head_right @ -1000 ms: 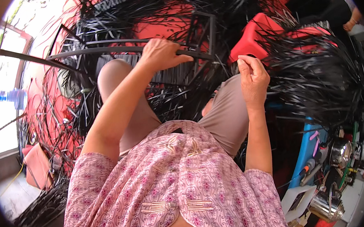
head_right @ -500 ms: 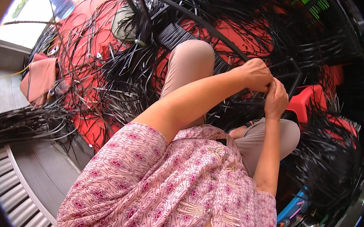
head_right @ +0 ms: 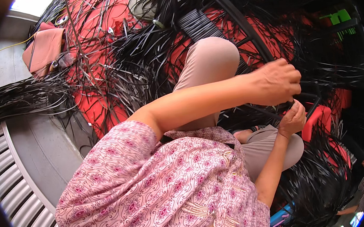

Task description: The person weaves black plastic strips onto a metal furniture frame, using a staple gun and pliers to secure and trim the material.

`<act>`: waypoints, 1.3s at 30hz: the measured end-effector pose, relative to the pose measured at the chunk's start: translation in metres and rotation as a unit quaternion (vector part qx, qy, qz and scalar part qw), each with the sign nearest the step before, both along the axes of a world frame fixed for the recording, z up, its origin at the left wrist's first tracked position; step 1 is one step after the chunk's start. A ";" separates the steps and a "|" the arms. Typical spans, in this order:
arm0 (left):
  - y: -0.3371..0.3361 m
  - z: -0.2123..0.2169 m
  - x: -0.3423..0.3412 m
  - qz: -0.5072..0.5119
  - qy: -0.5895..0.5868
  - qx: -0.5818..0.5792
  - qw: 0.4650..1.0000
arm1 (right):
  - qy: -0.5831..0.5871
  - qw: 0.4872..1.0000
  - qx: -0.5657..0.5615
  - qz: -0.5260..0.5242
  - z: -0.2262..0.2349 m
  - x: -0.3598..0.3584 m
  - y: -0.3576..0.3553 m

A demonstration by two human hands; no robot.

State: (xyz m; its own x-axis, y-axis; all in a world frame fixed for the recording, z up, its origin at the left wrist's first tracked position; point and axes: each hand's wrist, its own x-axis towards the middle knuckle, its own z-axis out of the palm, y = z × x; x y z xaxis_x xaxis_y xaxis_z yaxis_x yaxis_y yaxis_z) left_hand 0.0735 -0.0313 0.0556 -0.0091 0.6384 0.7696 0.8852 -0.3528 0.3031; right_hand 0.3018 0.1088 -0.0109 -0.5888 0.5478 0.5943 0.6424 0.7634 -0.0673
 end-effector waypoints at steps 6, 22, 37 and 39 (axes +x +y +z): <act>-0.133 -0.062 -0.139 0.224 -0.529 0.095 0.813 | 0.023 1.000 -0.015 -0.007 0.010 -0.015 -0.005; -0.336 -0.513 -0.356 0.592 -0.319 -0.498 0.547 | 0.302 0.907 -0.291 -0.020 0.020 -0.029 0.004; -0.325 -0.455 -0.305 0.610 -0.288 -0.456 0.581 | 0.546 0.753 -0.365 -0.044 0.044 -0.021 -0.007; -0.336 -0.453 -0.255 0.576 -0.295 -0.460 0.609 | 0.521 0.782 -0.343 0.006 0.035 -0.025 -0.002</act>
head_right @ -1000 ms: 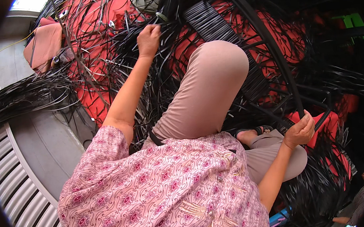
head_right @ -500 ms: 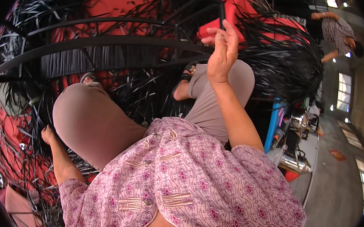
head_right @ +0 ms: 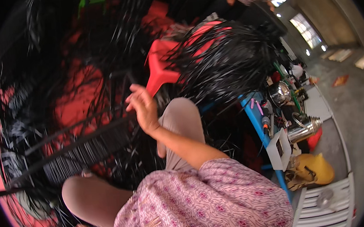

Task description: The person weaves black plastic strips onto a metal furniture frame, using a staple gun and pliers to secure and trim the material.

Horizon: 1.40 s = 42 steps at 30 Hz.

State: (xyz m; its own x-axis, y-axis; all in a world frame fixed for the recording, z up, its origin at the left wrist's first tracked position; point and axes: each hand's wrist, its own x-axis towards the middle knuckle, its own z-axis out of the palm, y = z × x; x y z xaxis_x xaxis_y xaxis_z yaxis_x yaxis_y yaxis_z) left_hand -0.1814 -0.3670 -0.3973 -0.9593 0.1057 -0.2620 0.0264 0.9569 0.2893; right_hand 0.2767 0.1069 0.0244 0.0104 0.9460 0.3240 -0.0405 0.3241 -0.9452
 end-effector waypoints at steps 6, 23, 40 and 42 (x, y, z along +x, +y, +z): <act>0.047 0.123 0.178 -0.173 -0.127 0.121 0.969 | 0.012 0.999 0.014 0.038 -0.007 0.009 -0.004; 0.153 0.596 0.297 -0.614 -0.120 0.330 0.707 | 0.016 0.942 0.079 0.327 0.086 -0.012 -0.104; 0.187 0.645 0.361 -0.598 -0.115 0.504 0.612 | 0.031 0.788 -0.001 0.615 0.179 0.096 -0.177; 0.211 0.626 0.417 -0.546 -0.238 0.592 0.544 | 0.108 0.857 0.016 0.504 0.168 0.125 -0.164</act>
